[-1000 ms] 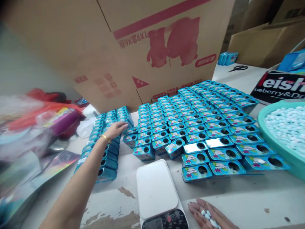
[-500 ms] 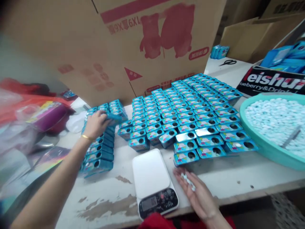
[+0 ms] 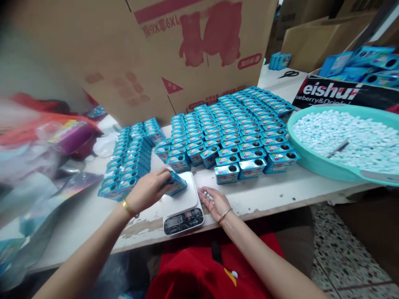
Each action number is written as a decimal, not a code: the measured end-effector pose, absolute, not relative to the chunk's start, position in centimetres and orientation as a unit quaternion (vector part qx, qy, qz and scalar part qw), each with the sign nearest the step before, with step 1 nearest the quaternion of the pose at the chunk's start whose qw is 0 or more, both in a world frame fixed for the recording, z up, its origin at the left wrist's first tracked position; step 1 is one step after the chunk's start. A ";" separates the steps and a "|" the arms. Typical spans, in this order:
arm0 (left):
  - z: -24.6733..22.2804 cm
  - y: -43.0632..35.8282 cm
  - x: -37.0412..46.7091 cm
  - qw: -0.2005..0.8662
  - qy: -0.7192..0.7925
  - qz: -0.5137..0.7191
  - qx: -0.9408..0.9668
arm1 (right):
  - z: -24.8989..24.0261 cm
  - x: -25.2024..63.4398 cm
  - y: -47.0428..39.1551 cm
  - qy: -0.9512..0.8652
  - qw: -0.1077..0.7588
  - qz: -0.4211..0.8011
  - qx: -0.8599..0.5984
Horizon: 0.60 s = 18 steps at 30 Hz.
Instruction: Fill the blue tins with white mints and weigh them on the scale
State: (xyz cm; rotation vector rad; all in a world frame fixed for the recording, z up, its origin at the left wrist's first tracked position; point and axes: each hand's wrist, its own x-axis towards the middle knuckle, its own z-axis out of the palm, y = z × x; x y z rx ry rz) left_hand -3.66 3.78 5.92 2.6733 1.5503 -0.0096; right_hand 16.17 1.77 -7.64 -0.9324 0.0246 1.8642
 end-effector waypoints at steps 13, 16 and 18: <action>5.3 -0.3 -9.8 0.045 0.603 0.261 0.753 | -7.1 17.5 1.0 0.057 0.453 0.791 -0.406; 2.8 -2.4 -10.8 0.081 0.638 0.300 0.704 | -6.9 18.2 0.5 0.060 0.445 0.790 -0.417; 0.9 -3.4 -11.0 0.116 0.660 0.308 0.675 | -6.8 18.2 0.4 0.062 0.443 0.788 -0.423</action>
